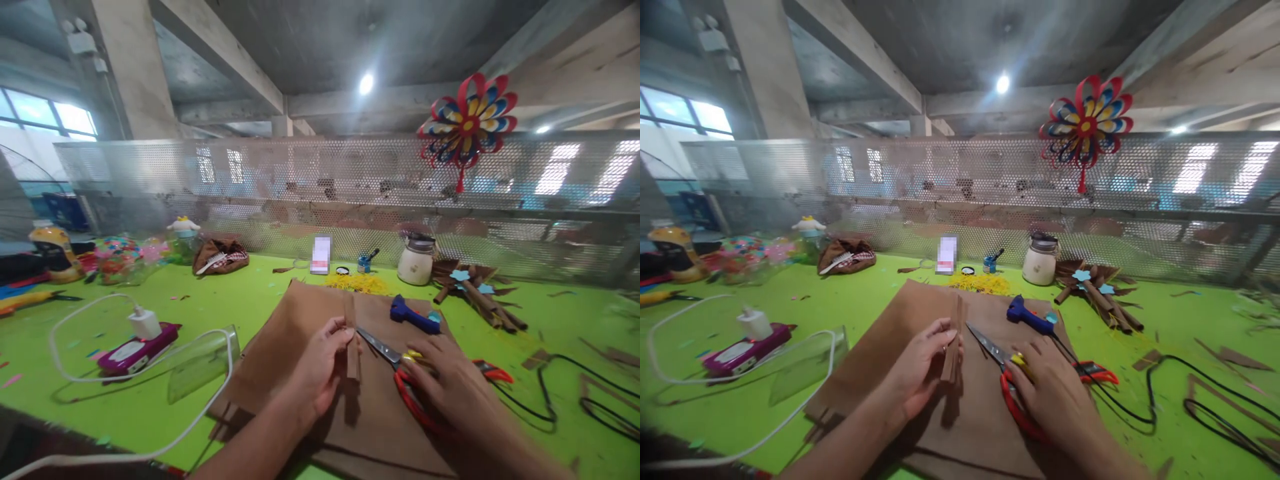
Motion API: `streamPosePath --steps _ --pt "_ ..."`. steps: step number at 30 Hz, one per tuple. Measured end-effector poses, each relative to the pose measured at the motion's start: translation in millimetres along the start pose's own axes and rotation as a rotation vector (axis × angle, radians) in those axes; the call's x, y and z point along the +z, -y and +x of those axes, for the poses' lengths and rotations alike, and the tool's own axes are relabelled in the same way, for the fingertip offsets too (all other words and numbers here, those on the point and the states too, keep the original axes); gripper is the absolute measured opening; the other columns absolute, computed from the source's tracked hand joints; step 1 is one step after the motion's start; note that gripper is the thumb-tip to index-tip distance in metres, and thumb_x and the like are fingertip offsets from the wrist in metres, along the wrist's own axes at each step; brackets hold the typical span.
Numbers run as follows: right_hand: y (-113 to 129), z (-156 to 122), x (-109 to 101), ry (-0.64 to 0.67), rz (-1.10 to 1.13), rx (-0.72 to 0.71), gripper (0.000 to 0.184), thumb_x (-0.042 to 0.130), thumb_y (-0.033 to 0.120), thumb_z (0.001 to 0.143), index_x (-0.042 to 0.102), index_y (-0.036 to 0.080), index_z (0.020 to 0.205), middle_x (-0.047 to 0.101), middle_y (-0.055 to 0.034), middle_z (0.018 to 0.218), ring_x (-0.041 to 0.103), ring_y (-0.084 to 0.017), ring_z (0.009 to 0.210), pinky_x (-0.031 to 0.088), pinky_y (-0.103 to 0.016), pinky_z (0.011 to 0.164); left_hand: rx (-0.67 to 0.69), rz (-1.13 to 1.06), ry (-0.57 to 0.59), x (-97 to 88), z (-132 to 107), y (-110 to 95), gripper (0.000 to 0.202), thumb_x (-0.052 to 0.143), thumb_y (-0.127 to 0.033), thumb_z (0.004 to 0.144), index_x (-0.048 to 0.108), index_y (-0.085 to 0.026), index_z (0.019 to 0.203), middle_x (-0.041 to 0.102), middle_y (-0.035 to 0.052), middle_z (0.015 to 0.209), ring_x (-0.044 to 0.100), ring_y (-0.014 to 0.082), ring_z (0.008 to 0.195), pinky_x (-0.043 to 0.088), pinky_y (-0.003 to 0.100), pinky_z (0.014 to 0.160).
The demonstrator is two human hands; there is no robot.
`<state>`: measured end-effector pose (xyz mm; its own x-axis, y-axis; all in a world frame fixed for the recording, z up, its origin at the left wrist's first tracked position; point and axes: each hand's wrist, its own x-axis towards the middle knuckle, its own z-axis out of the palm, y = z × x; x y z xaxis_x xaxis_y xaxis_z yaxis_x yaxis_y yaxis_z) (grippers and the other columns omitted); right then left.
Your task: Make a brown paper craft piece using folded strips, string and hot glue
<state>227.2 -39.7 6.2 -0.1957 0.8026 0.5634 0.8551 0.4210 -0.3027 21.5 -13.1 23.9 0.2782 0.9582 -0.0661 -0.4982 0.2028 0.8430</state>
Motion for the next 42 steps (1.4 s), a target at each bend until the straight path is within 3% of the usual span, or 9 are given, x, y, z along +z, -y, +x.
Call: streamPosePath --steps 5,7,12,15,19,26,33,38,42 --pt "19 14 -13 0.291 0.524 0.165 0.035 0.047 0.042 0.085 0.063 0.014 0.098 0.067 -0.0068 0.087 0.060 -0.017 0.075 0.047 -0.028 0.066 0.040 0.197 0.216 1.8 0 17 0.031 0.071 -0.028 0.067 0.059 -0.016 0.092 0.056 -0.0005 0.073 0.052 0.0095 0.064 0.040 0.021 0.061" --pt "27 18 -14 0.316 0.659 0.197 0.034 0.051 0.042 0.083 0.062 0.012 0.093 0.065 -0.0047 0.080 0.058 -0.015 0.070 0.046 -0.025 0.062 0.089 0.291 0.319 3.1 -2 23 0.031 0.071 -0.032 0.067 0.060 -0.015 0.090 0.056 0.0001 0.073 0.051 0.0094 0.065 0.038 0.021 0.061" --pt "36 26 -7 0.187 0.721 0.273 0.029 0.057 0.040 0.078 0.058 0.012 0.070 0.055 0.0002 0.063 0.049 -0.012 0.060 0.039 -0.023 0.055 0.164 0.362 0.338 3.4 -2 28 0.027 0.068 -0.035 0.069 0.059 -0.013 0.082 0.056 0.0008 0.071 0.051 0.0103 0.065 0.039 0.022 0.062" --pt "36 31 -2 0.176 0.742 0.329 0.030 0.058 0.040 0.076 0.053 0.014 0.063 0.047 0.0034 0.053 0.041 -0.009 0.050 0.034 -0.023 0.049 0.116 0.381 0.333 1.6 0 30 0.027 0.064 -0.037 0.073 0.058 -0.012 0.081 0.056 0.0009 0.067 0.050 0.0089 0.059 0.038 0.021 0.057" --pt "33 35 5 0.120 0.833 0.330 0.031 0.060 0.042 0.073 0.052 0.014 0.063 0.049 0.0031 0.053 0.042 -0.009 0.050 0.034 -0.023 0.050 0.014 0.360 0.411 -0.5 4 41 0.032 0.057 -0.043 0.077 0.054 -0.013 0.086 0.054 -0.0004 0.060 0.050 0.0085 0.049 0.040 0.021 0.050" --pt "25 28 18 0.176 1.112 0.309 0.029 0.070 0.037 0.067 0.059 0.014 0.082 0.061 -0.0021 0.074 0.053 -0.013 0.063 0.042 -0.026 0.058 0.004 0.403 0.342 -0.5 7 46 0.029 0.053 -0.042 0.079 0.047 -0.017 0.092 0.051 -0.0029 0.061 0.049 0.0091 0.043 0.045 0.023 0.040" --pt "18 29 11 0.044 1.185 0.309 0.018 0.072 0.028 0.064 0.060 0.014 0.067 0.056 0.0023 0.059 0.047 -0.008 0.052 0.038 -0.022 0.051 0.055 0.492 0.382 3.2 4 37 0.031 0.052 -0.043 0.081 0.049 -0.017 0.097 0.048 -0.0061 0.053 0.041 0.0045 0.040 0.034 0.015 0.040" --pt "3 35 3 -0.169 1.199 0.364 0.019 0.074 0.029 0.062 0.063 0.013 0.067 0.055 0.0029 0.053 0.045 -0.007 0.044 0.035 -0.022 0.045 -0.002 0.477 0.388 4.5 2 37 0.033 0.057 -0.046 0.077 0.047 -0.017 0.089 0.048 -0.0070 0.048 0.039 0.0050 0.037 0.028 0.016 0.039" --pt "-5 39 -3 -0.170 1.281 0.382 0.020 0.073 0.030 0.064 0.066 0.013 0.069 0.056 0.0014 0.056 0.047 -0.007 0.046 0.039 -0.022 0.046 -0.054 0.387 0.434 6.1 -1 30 0.025 0.052 -0.042 0.082 0.048 -0.017 0.085 0.047 -0.0059 0.049 0.035 0.0040 0.036 0.023 0.016 0.039"
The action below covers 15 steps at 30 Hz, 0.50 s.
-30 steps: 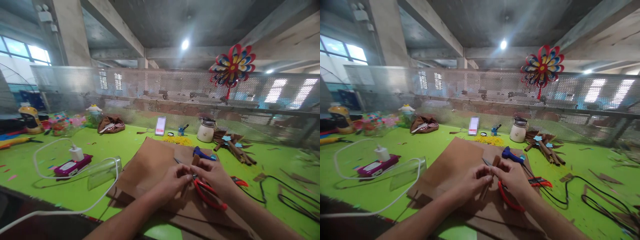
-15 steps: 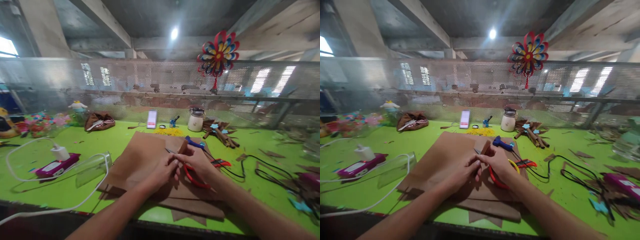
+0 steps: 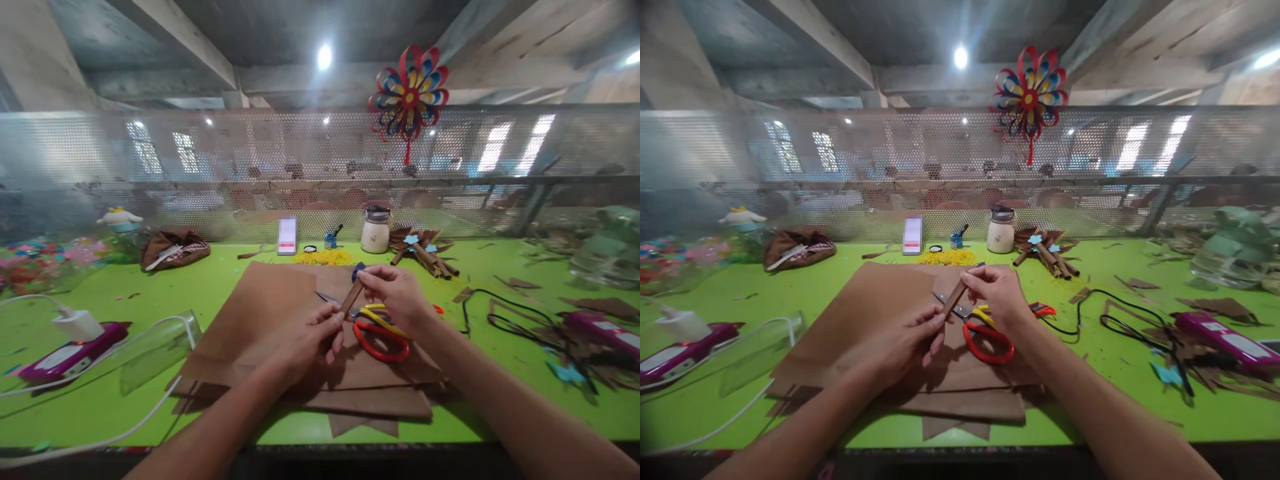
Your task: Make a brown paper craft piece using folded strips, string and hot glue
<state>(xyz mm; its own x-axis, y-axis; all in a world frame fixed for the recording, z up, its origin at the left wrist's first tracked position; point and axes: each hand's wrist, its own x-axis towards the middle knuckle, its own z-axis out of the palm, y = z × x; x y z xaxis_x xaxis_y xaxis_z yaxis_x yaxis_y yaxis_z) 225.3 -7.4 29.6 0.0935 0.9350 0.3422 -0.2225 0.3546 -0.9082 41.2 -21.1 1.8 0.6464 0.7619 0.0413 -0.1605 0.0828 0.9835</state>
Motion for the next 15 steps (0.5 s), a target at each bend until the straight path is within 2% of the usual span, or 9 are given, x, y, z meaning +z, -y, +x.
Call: streamPosePath --steps 4,7,10,13,15 --pt "4 2 -5 0.065 0.126 0.061 0.024 0.067 0.036 0.072 0.066 0.013 0.072 0.059 -0.0008 0.063 0.052 -0.008 0.051 0.043 -0.022 0.050 -0.061 -0.159 0.086 -3.4 -2 -7 0.023 0.044 -0.037 0.087 0.051 -0.015 0.088 0.041 -0.0054 0.048 0.035 0.0051 0.038 0.024 0.017 0.040" --pt "6 -2 -5 0.242 0.155 0.129 0.024 0.064 0.036 0.076 0.067 0.014 0.086 0.062 -0.0031 0.074 0.055 -0.009 0.060 0.045 -0.023 0.056 -0.055 -0.247 0.114 -4.2 -3 -10 0.021 0.042 -0.032 0.088 0.052 -0.014 0.087 0.038 -0.0051 0.048 0.038 0.0061 0.040 0.026 0.017 0.041" --pt "8 -9 -2 0.442 0.145 0.160 0.029 0.066 0.031 0.075 0.064 0.016 0.099 0.064 -0.0051 0.087 0.056 -0.011 0.069 0.046 -0.024 0.062 -0.053 -0.287 0.190 -4.5 -4 -11 0.022 0.039 -0.031 0.089 0.053 -0.013 0.089 0.040 -0.0040 0.048 0.042 0.0080 0.040 0.029 0.018 0.042" --pt "9 -15 0 0.580 0.143 0.161 0.040 0.069 0.024 0.071 0.059 0.017 0.110 0.063 -0.0042 0.087 0.058 -0.012 0.072 0.046 -0.026 0.065 -0.065 -0.298 0.295 -6.4 -4 -9 0.024 0.035 -0.029 0.090 0.053 -0.013 0.090 0.044 -0.0021 0.048 0.050 0.0116 0.042 0.033 0.020 0.042" --pt "7 -17 1 0.614 0.150 0.190 0.043 0.070 0.023 0.071 0.057 0.016 0.112 0.063 -0.0028 0.082 0.059 -0.013 0.070 0.047 -0.028 0.066 -0.091 -0.302 0.356 -7.7 -3 -7 0.025 0.034 -0.031 0.090 0.052 -0.014 0.091 0.049 0.0001 0.051 0.057 0.0163 0.047 0.036 0.022 0.043"
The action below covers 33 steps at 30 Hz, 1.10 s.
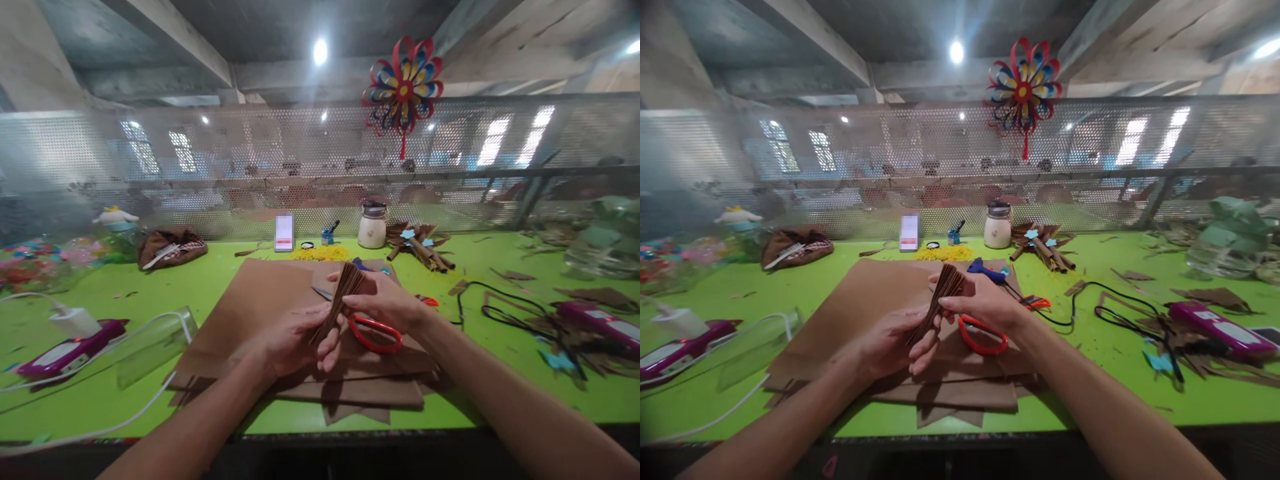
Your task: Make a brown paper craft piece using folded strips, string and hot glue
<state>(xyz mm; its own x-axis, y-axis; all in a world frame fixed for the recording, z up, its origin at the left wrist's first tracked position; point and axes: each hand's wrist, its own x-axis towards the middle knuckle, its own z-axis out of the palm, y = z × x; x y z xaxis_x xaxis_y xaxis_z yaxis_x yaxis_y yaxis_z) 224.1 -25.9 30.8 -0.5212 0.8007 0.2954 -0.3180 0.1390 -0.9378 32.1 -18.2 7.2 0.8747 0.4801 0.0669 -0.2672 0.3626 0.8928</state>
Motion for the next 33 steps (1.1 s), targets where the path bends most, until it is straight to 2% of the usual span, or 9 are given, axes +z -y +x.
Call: streamPosePath --steps 4,7,13,15,18,20,22,28,33 --pt "-7 0 -1 -0.034 0.026 0.030 0.031 0.070 0.025 0.071 0.062 0.013 0.098 0.063 -0.0021 0.073 0.059 -0.011 0.061 0.047 -0.025 0.061 -0.040 -0.005 0.042 -0.5 1 2 0.028 0.033 -0.034 0.090 0.051 -0.013 0.093 0.063 0.0085 0.065 0.065 0.0239 0.063 0.046 0.030 0.057" --pt "-11 1 -4 -0.057 0.063 0.040 0.026 0.070 0.025 0.071 0.062 0.014 0.092 0.064 -0.0017 0.072 0.058 -0.010 0.058 0.047 -0.025 0.058 -0.054 -0.010 0.046 2.2 2 2 0.033 0.033 -0.036 0.090 0.053 -0.010 0.097 0.067 0.0158 0.080 0.066 0.0273 0.078 0.047 0.036 0.068" --pt "-14 4 -13 -0.241 0.096 0.026 0.020 0.072 0.024 0.067 0.063 0.015 0.083 0.062 0.0006 0.069 0.055 -0.010 0.056 0.046 -0.024 0.055 -0.074 -0.039 -0.060 2.4 5 0 0.040 0.034 -0.041 0.090 0.054 -0.010 0.106 0.067 0.0169 0.088 0.065 0.0252 0.084 0.047 0.036 0.074" --pt "-13 6 -17 -0.293 0.114 0.028 0.018 0.072 0.023 0.066 0.063 0.016 0.081 0.062 0.0018 0.067 0.054 -0.009 0.055 0.044 -0.023 0.054 -0.001 -0.054 -0.120 3.0 6 -2 0.041 0.036 -0.043 0.090 0.053 -0.011 0.109 0.067 0.0157 0.088 0.065 0.0234 0.084 0.047 0.035 0.075" --pt "-12 7 -20 -0.330 0.145 0.018 0.015 0.071 0.022 0.067 0.062 0.016 0.076 0.061 0.0019 0.065 0.054 -0.008 0.055 0.044 -0.022 0.055 0.221 -0.040 -0.208 7.6 5 -4 0.041 0.049 -0.040 0.085 0.049 -0.014 0.117 0.064 0.0137 0.097 0.062 0.0215 0.091 0.047 0.034 0.079" --pt "-10 7 -19 -0.353 0.158 0.002 0.013 0.070 0.022 0.067 0.062 0.015 0.075 0.060 0.0014 0.066 0.053 -0.008 0.056 0.044 -0.021 0.056 0.347 0.031 -0.255 11.6 4 -4 0.048 0.064 -0.028 0.076 0.048 -0.018 0.120 0.061 0.0118 0.106 0.059 0.0214 0.098 0.046 0.033 0.081" --pt "-10 8 -16 -0.361 0.169 -0.021 0.011 0.069 0.021 0.068 0.062 0.016 0.075 0.060 0.0015 0.065 0.053 -0.008 0.057 0.044 -0.021 0.056 0.420 0.127 -0.309 13.8 4 -2 0.056 0.071 -0.015 0.068 0.049 -0.019 0.119 0.060 0.0101 0.110 0.058 0.0203 0.098 0.047 0.030 0.079" --pt "-17 6 -8 -0.319 0.113 -0.070 0.013 0.068 0.024 0.069 0.062 0.019 0.080 0.062 0.0010 0.072 0.054 -0.010 0.060 0.044 -0.024 0.058 0.514 0.205 -0.432 8.4 5 1 0.030 0.059 -0.021 0.080 0.056 -0.014 0.109 0.068 0.0076 0.082 0.062 0.0142 0.078 0.044 0.025 0.070" --pt "-19 4 -16 -0.374 0.014 -0.057 0.017 0.068 0.028 0.069 0.063 0.019 0.083 0.064 -0.0030 0.082 0.058 -0.016 0.071 0.047 -0.029 0.064 0.528 0.285 -0.523 5.5 3 -5 0.024 0.057 -0.026 0.080 0.059 -0.012 0.100 0.068 0.0072 0.071 0.061 0.0138 0.066 0.042 0.024 0.060"
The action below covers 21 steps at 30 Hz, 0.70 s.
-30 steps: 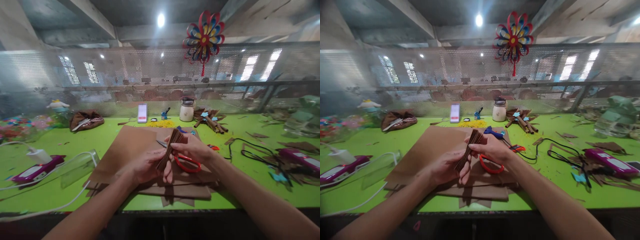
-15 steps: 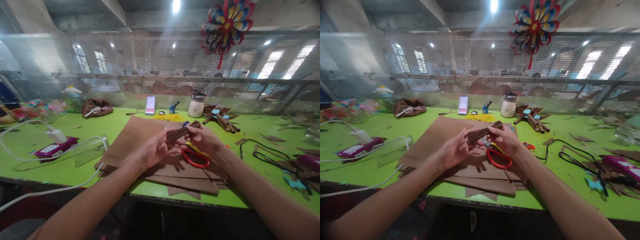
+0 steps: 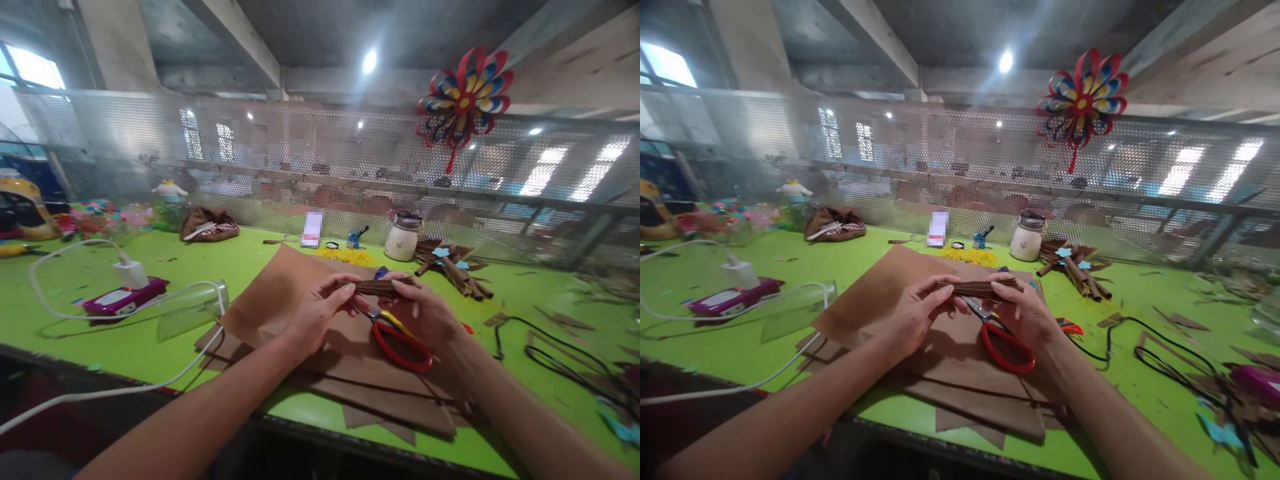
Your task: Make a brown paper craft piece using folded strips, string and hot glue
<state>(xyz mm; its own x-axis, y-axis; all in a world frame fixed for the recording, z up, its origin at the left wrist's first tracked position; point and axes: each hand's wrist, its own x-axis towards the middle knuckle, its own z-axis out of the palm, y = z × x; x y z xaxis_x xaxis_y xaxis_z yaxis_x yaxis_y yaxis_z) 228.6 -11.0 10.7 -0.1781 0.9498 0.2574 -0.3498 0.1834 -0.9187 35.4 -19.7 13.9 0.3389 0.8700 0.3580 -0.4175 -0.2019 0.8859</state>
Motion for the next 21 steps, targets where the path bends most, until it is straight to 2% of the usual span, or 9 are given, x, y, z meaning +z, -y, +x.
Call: streamPosePath --steps 3,5,8,9,11,15,18,21 --pt "7 1 -5 -0.017 -0.153 -0.062 0.020 0.064 0.034 0.072 0.064 0.021 0.087 0.065 -0.0035 0.086 0.060 -0.018 0.077 0.048 -0.033 0.070 0.045 0.089 -0.045 -2.2 1 -2 0.023 0.057 -0.027 0.079 0.060 -0.012 0.096 0.067 0.0057 0.066 0.059 0.0129 0.061 0.040 0.023 0.056" --pt "14 1 -5 0.048 -0.428 -0.193 0.024 0.065 0.034 0.073 0.065 0.022 0.093 0.065 -0.0052 0.094 0.059 -0.021 0.088 0.045 -0.037 0.080 0.072 0.173 -0.058 -3.0 2 -2 0.022 0.058 -0.027 0.078 0.060 -0.011 0.094 0.065 0.0038 0.061 0.056 0.0114 0.056 0.039 0.023 0.053" --pt "17 -2 0 0.196 -0.951 -0.439 0.040 0.071 0.031 0.068 0.063 0.024 0.106 0.060 -0.0074 0.110 0.051 -0.025 0.105 0.037 -0.043 0.093 0.105 0.295 -0.065 -2.6 2 0 0.022 0.059 -0.028 0.077 0.061 -0.012 0.091 0.062 0.0008 0.056 0.052 0.0094 0.050 0.039 0.022 0.050" --pt "15 -3 2 0.229 -1.077 -0.499 0.042 0.071 0.030 0.068 0.062 0.025 0.108 0.060 -0.0078 0.110 0.050 -0.026 0.105 0.037 -0.043 0.092 0.113 0.315 -0.066 -2.0 2 0 0.022 0.059 -0.029 0.077 0.061 -0.012 0.091 0.061 0.0001 0.055 0.052 0.0091 0.049 0.039 0.022 0.050" --pt "8 -6 7 0.241 -1.221 -0.549 0.034 0.064 0.029 0.074 0.062 0.024 0.108 0.062 -0.0087 0.103 0.053 -0.025 0.096 0.040 -0.042 0.086 0.120 0.325 -0.069 -0.3 2 0 0.021 0.059 -0.030 0.077 0.060 -0.013 0.089 0.059 -0.0008 0.054 0.052 0.0087 0.049 0.040 0.021 0.050" --pt "-6 -13 16 0.183 -1.187 -0.507 0.022 0.046 0.023 0.087 0.062 0.022 0.101 0.065 -0.0073 0.091 0.057 -0.020 0.082 0.043 -0.034 0.074 0.102 0.232 -0.051 2.1 1 -2 0.025 0.068 -0.027 0.069 0.058 -0.014 0.088 0.061 -0.0004 0.064 0.054 0.0087 0.052 0.042 0.022 0.052" --pt "-8 -16 22 0.177 -1.072 -0.431 0.018 0.046 0.024 0.087 0.063 0.022 0.093 0.065 -0.0039 0.083 0.057 -0.018 0.074 0.043 -0.030 0.068 0.081 0.146 0.005 0.2 1 -4 0.033 0.071 -0.024 0.066 0.060 -0.014 0.096 0.062 0.0004 0.071 0.054 0.0088 0.056 0.043 0.022 0.054" --pt "-7 -18 27 0.222 -0.924 -0.311 0.018 0.047 0.026 0.086 0.064 0.021 0.090 0.064 -0.0021 0.074 0.057 -0.016 0.067 0.043 -0.027 0.062 0.081 0.134 0.014 -3.3 0 -8 0.027 0.067 -0.025 0.072 0.065 -0.015 0.097 0.059 -0.0002 0.068 0.049 0.0072 0.054 0.039 0.021 0.053"
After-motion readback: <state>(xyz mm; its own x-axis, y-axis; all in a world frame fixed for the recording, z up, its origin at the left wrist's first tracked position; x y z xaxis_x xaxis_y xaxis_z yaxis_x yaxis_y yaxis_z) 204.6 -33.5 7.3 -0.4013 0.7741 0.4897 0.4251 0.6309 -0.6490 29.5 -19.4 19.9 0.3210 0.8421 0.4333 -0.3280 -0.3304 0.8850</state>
